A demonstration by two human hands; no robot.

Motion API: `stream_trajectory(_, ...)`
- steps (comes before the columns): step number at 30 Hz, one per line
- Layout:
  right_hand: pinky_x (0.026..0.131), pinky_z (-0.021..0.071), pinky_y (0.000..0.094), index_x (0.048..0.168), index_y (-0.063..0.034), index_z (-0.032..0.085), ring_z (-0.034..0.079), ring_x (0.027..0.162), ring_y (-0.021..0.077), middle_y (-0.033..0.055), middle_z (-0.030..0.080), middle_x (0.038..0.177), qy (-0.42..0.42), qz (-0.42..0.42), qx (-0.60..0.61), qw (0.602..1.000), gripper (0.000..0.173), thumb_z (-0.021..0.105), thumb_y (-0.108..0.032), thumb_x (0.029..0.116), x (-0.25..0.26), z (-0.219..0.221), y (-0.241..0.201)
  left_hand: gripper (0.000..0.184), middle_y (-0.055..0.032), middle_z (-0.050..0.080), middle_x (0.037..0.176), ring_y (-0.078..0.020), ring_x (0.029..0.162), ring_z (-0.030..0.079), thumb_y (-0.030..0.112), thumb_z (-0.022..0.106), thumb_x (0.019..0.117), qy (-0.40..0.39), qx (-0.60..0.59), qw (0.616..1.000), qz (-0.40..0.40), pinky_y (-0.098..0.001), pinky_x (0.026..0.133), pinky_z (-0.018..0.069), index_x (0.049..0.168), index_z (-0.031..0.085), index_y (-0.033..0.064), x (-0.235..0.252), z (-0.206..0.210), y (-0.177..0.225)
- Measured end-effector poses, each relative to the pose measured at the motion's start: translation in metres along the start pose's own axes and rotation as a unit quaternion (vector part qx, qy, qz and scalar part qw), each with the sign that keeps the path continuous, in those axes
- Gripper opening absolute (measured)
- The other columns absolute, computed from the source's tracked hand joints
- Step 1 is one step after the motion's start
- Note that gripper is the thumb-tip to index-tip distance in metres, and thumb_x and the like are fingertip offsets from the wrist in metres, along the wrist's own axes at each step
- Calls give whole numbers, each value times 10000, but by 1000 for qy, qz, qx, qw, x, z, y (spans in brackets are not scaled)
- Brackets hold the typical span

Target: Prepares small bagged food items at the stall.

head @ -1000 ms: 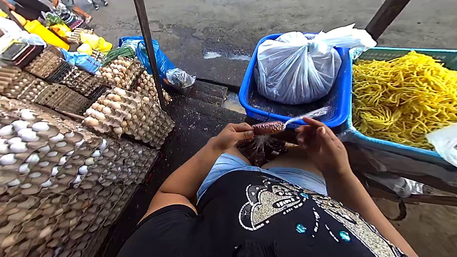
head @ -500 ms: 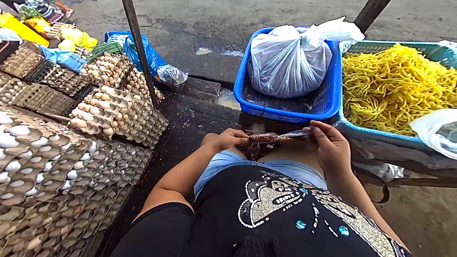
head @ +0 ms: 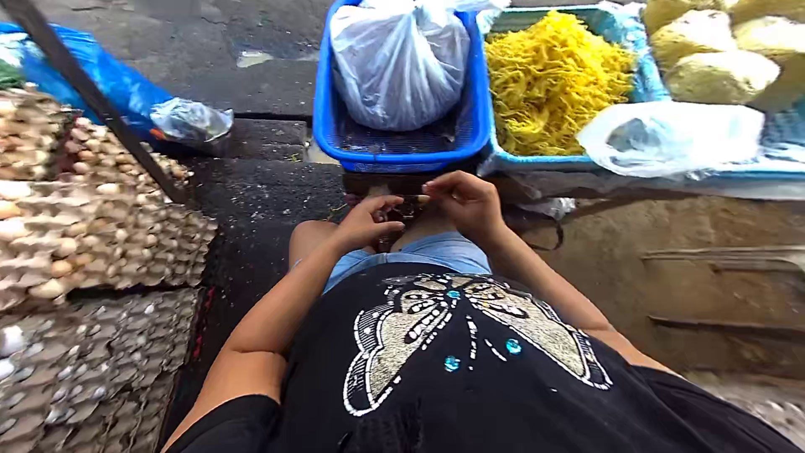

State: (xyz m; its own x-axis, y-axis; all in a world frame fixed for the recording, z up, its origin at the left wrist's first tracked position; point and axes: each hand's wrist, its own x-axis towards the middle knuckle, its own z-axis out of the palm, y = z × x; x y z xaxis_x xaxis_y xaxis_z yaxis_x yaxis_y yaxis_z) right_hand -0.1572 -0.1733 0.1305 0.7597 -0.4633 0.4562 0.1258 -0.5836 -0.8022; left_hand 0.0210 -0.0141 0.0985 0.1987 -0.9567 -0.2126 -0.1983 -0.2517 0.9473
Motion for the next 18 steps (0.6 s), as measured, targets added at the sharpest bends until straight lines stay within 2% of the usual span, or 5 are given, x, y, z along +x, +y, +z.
stream_trajectory(5, 832, 577, 229, 986, 10, 729, 656, 922, 72, 67, 687, 1016, -18, 13, 96, 995, 80, 707, -14, 913, 16, 8, -11, 387, -116, 678, 1174, -119, 1025, 666, 165, 685, 938, 123, -53, 987, 84, -313, 901, 569, 1263, 632, -38, 2, -29, 3)
stream_trajectory(8, 796, 566, 203, 1017, 9, 736, 650, 879, 41, 52, 694, 1011, -33, 73, 146, 986, 111, 711, -19, 912, 18, 26, -7, 541, -126, 642, 1296, -153, 1161, 625, 181, 796, 839, 101, 2, 989, 110, -347, 1001, 521, 1311, 618, -16, -2, -29, -2)
stream_trajectory(10, 807, 572, 218, 1036, 9, 731, 663, 871, 36, 46, 713, 1004, -40, 129, 167, 977, 119, 702, -33, 929, 19, 39, 3, 509, -150, 664, 1263, -245, 1163, 635, 161, 862, 803, 66, 93, 990, 89, -465, 1009, 521, 1254, 673, 23, -2, -18, -19)
stream_trajectory(13, 827, 571, 238, 1028, 2, 730, 675, 866, 34, 42, 735, 967, -30, 216, 164, 962, 108, 710, -55, 939, 19, 53, 22, 200, -195, 679, 1097, -317, 1029, 654, 107, 734, 923, 65, 162, 985, -16, -527, 941, 527, 1066, 698, -28, 1, -2, -52)
stream_trajectory(18, 795, 554, 300, 1050, -11, 726, 649, 816, 81, 66, 714, 942, -55, 337, 117, 933, 148, 718, -124, 954, 15, 67, 55, 312, -231, 661, 1185, -353, 1095, 652, 195, 606, 1041, 39, 207, 963, -165, -567, 996, 491, 1259, 620, -28, -6, -15, -53)
